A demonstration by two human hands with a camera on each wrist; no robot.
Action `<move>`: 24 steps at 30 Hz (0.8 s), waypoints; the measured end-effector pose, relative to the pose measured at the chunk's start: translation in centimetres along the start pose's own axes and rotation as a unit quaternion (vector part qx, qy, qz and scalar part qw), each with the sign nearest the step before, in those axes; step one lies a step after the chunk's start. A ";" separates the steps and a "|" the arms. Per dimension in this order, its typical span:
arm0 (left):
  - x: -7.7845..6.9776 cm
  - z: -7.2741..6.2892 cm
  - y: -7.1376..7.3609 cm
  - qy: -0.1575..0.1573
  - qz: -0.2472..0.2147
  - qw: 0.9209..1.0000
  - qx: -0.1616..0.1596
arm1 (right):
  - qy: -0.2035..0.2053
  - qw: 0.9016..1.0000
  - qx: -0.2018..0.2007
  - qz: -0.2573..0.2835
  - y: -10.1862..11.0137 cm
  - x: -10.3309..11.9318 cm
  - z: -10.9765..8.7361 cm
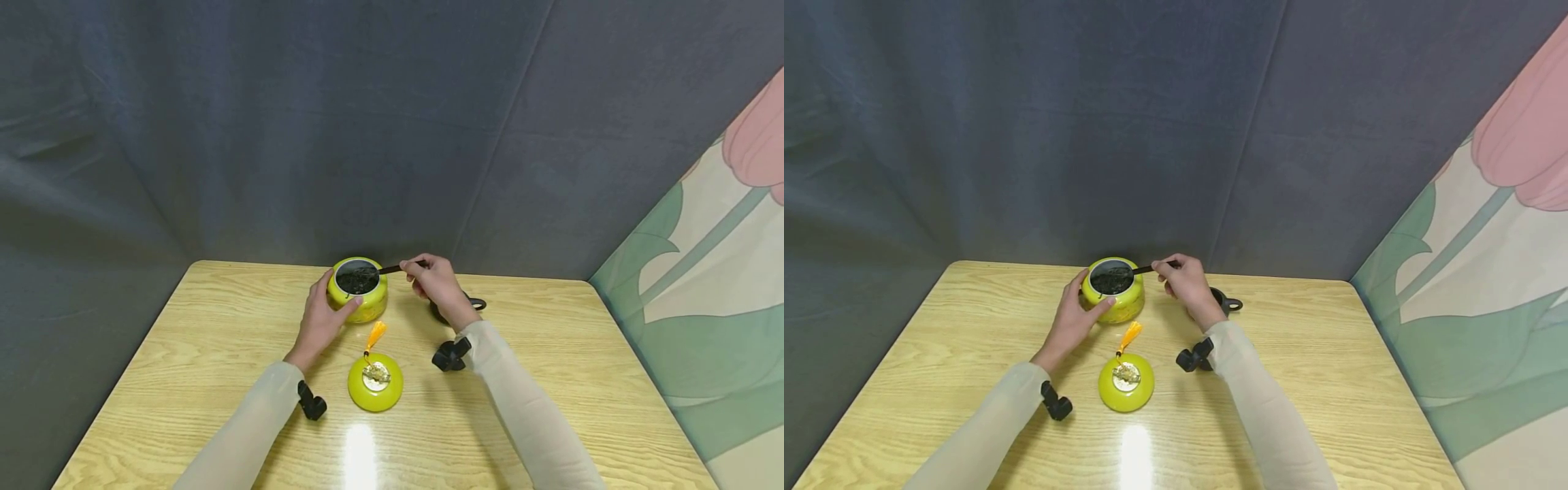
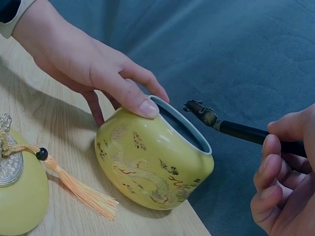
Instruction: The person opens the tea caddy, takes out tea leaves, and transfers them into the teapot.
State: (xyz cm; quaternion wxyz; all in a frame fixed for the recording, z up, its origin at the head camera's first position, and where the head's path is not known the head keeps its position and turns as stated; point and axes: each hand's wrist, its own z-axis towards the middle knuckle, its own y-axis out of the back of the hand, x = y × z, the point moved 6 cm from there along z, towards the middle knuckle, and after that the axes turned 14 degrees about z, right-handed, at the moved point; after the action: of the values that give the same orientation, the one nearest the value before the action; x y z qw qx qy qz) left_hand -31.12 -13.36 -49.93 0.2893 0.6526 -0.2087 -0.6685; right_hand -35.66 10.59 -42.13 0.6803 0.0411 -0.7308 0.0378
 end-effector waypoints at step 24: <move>-0.1 -0.2 0.1 0.006 -0.004 1.000 0.008 | -0.004 1.000 -0.026 0.010 5.0 0.5 -1.1</move>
State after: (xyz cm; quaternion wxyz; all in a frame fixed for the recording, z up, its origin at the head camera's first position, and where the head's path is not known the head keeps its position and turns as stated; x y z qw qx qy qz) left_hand -30.94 -13.34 -49.74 0.2829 0.6598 -0.2099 -0.6638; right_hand -35.12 15.66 -41.54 0.6778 0.0167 -0.7346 0.0255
